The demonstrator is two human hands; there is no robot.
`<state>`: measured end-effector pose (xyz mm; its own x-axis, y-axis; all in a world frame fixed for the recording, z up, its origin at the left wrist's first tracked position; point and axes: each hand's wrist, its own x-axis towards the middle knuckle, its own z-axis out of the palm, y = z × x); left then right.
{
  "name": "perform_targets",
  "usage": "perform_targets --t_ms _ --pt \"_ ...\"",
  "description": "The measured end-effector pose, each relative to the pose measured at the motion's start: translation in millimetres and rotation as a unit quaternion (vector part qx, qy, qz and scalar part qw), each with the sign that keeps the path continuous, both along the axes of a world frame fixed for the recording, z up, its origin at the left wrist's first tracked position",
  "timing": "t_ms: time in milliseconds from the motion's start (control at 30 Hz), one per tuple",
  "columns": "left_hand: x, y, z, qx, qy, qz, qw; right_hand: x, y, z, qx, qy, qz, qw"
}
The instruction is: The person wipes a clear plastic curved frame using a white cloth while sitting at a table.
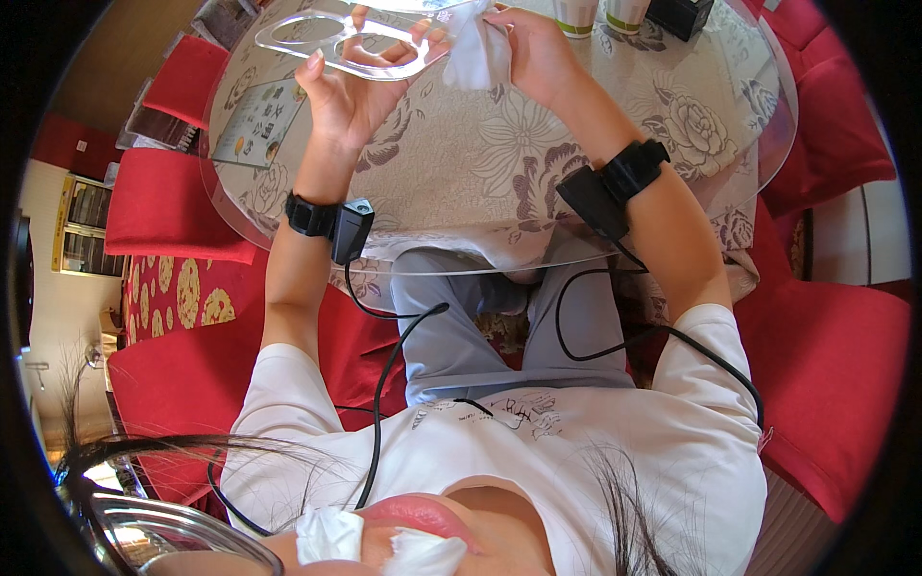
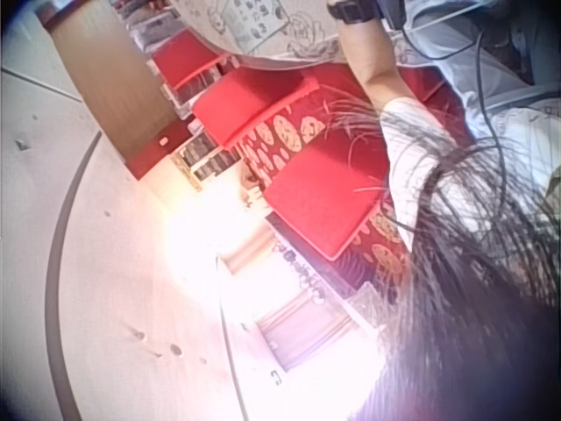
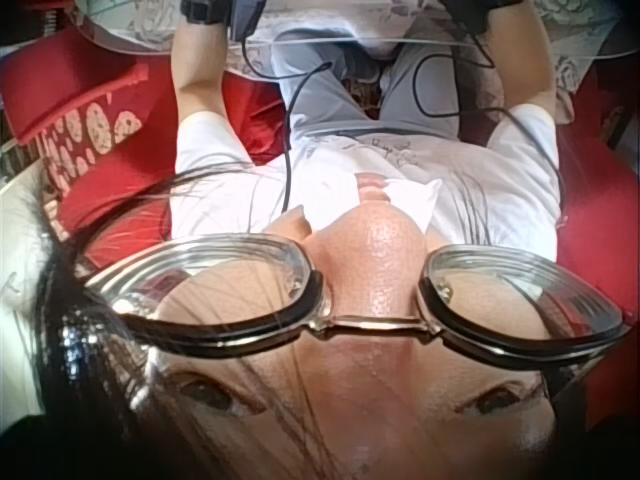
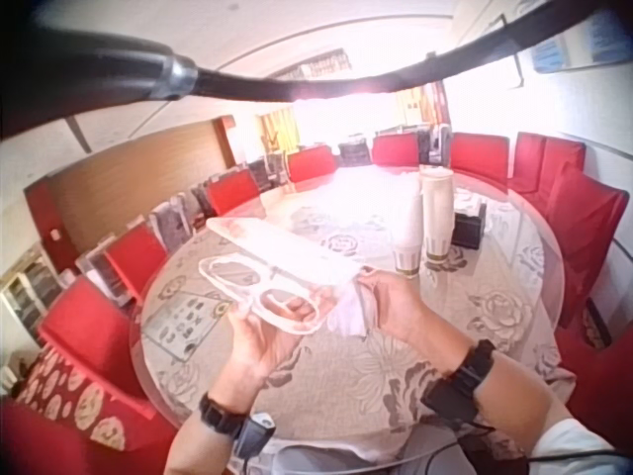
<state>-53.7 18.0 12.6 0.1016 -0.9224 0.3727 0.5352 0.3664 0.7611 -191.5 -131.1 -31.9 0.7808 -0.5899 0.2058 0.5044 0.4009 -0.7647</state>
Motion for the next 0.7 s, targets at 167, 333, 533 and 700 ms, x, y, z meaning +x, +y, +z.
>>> perform_targets --t_ms 167,333,533,700 --pt "0 -1 0 -0.004 -0.014 -0.026 1.0 -1 1 3 0.008 -0.004 0.001 1.0" --pt "2 0 -2 0.0 -0.011 -0.022 1.0 3 15 12 0.052 -0.084 0.042 0.994" --pt "5 -2 -2 -0.011 -0.023 -0.018 1.0 9 4 -2 0.018 -0.081 0.01 0.997" --pt "10 -2 -4 0.014 -0.003 -0.003 1.0 9 9 2 0.011 -0.069 -0.013 0.997"
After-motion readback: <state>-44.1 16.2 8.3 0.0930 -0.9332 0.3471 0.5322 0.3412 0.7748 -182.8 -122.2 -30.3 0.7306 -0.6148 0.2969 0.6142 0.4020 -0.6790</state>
